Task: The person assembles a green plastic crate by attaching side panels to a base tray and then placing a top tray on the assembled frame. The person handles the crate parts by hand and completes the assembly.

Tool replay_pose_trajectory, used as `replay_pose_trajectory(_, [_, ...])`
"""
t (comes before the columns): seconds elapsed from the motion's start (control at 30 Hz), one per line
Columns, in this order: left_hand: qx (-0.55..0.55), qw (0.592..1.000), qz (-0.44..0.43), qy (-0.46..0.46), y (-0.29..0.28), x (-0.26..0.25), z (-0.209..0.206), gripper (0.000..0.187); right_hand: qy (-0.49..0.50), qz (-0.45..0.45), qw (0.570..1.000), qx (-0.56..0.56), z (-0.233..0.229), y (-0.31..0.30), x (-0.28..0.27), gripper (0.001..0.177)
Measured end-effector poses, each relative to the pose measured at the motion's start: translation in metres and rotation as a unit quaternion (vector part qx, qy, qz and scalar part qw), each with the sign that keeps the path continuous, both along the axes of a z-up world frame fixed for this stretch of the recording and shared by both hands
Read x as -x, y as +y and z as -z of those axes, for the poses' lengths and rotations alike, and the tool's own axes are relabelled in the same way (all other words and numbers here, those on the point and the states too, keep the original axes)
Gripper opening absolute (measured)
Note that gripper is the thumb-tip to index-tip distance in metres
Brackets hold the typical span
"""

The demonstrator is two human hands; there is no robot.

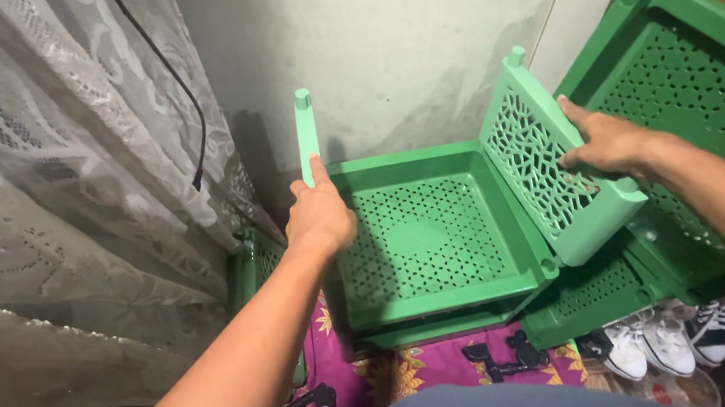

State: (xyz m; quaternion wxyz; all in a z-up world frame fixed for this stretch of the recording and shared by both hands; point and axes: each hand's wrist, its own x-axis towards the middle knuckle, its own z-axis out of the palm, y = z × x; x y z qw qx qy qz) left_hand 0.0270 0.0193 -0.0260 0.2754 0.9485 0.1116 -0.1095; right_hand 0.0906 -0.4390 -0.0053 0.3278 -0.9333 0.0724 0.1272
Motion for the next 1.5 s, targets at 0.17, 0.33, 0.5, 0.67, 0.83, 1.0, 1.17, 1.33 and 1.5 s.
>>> replay_pose_trajectory(0.17, [0.000,1.000,-0.007,0.008,-0.002,0.000,-0.001,0.116,0.018,0.014,1.000,0.010,-0.004,0.013,0.004,0.123])
replay_pose_trajectory(0.33, [-0.002,1.000,-0.010,0.009,-0.002,-0.005,0.001,0.117,0.041,0.033,0.999,-0.011,-0.015,0.024,0.001,0.118])
replay_pose_trajectory(0.5, [-0.006,1.000,-0.008,0.007,-0.004,-0.010,0.007,0.116,0.049,0.035,0.998,0.023,-0.015,0.023,0.004,0.118])
replay_pose_trajectory(0.67, [-0.019,1.000,-0.002,-0.010,-0.003,-0.007,0.008,0.116,0.015,0.003,0.999,0.031,-0.012,0.016,0.006,0.120])
replay_pose_trajectory(0.83, [-0.011,1.000,-0.008,0.001,-0.007,-0.003,-0.001,0.118,0.032,-0.002,0.999,0.022,-0.015,0.012,0.005,0.119])
replay_pose_trajectory(1.0, [-0.012,1.000,-0.005,0.001,-0.008,-0.002,-0.004,0.117,0.045,0.003,0.997,0.064,-0.012,0.013,0.000,0.119])
replay_pose_trajectory(1.17, [-0.010,1.000,-0.002,0.007,-0.004,0.000,-0.005,0.118,0.047,-0.020,0.999,0.007,-0.008,0.005,-0.005,0.121])
replay_pose_trajectory(1.33, [-0.006,1.000,-0.001,0.005,-0.005,-0.001,-0.006,0.117,0.054,-0.024,0.997,0.054,-0.015,-0.004,-0.002,0.123])
replay_pose_trajectory(1.5, [-0.010,1.000,0.004,0.006,-0.004,0.002,-0.005,0.121,0.072,0.004,0.997,0.029,-0.020,0.007,0.004,0.121])
